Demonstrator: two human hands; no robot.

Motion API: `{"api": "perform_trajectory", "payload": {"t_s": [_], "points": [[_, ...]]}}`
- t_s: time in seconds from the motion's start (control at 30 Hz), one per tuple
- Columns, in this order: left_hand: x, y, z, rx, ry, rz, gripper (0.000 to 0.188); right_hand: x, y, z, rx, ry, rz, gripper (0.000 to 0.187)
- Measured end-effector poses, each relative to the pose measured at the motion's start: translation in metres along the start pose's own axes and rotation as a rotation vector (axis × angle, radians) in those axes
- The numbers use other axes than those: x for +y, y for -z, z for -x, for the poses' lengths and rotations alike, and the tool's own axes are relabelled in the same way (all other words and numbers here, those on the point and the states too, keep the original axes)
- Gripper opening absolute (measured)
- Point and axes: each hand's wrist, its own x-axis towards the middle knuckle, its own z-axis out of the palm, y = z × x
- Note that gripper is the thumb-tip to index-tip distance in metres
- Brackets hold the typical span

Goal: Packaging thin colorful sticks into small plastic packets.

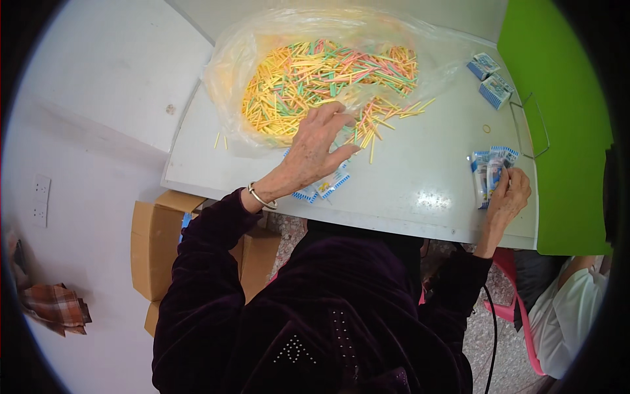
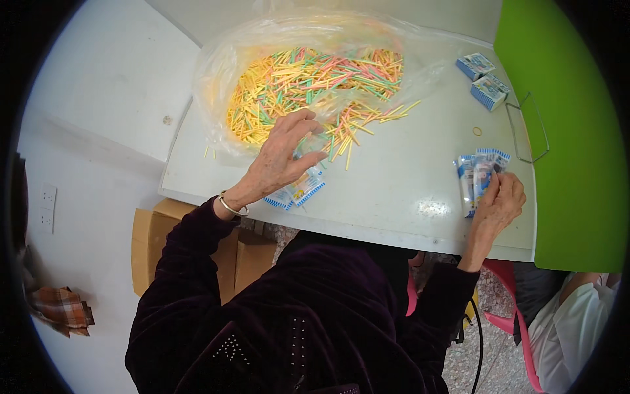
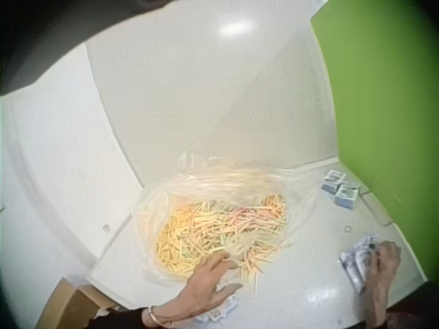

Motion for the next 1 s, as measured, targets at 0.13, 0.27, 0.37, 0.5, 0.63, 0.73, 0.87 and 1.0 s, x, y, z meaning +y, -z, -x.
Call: {"api": "perform_trajectory", "payload": {"t_s": [0.13, 0.27, 0.37, 0.5, 0.63, 0.73, 0.87, 1.0], "points": [[0.022, -0.008, -0.030, -0.017, -0.011, 0.286, 0.044, -0.044, 0.006, -0.012, 0.077, 0.245, -0.268, 0.008], [0.044, -0.015, -0.065, -0.268, 0.144, 0.554, 0.041, -0.101, 0.008, 0.000, -0.046, 0.342, -0.434, 0.010], [0.040, -0.027, -0.068, -0.279, 0.108, 0.666, 0.030, -0.109, 0.004, 0.009, -0.137, 0.355, -0.501, 0.013], [0.027, -0.042, -0.061, -0.250, 0.177, 0.737, 0.017, -0.111, -0.011, 0.019, -0.326, 0.211, -0.635, 0.016], [0.024, -0.039, -0.059, -0.190, 0.184, 0.720, 0.017, -0.114, -0.024, 0.023, -0.394, 0.075, -0.853, 0.019], [0.024, -0.036, -0.058, -0.171, 0.226, 0.771, 0.016, -0.116, -0.028, 0.026, -0.545, -0.165, -1.073, 0.018], [0.017, -0.044, -0.053, -0.137, 0.237, 0.802, 0.015, -0.118, -0.024, 0.024, -0.698, -0.277, -1.174, 0.017], [0.017, -0.046, -0.049, -0.093, 0.198, 0.634, 0.017, -0.118, -0.022, 0.025, -0.763, -0.319, -1.183, 0.022]]}}
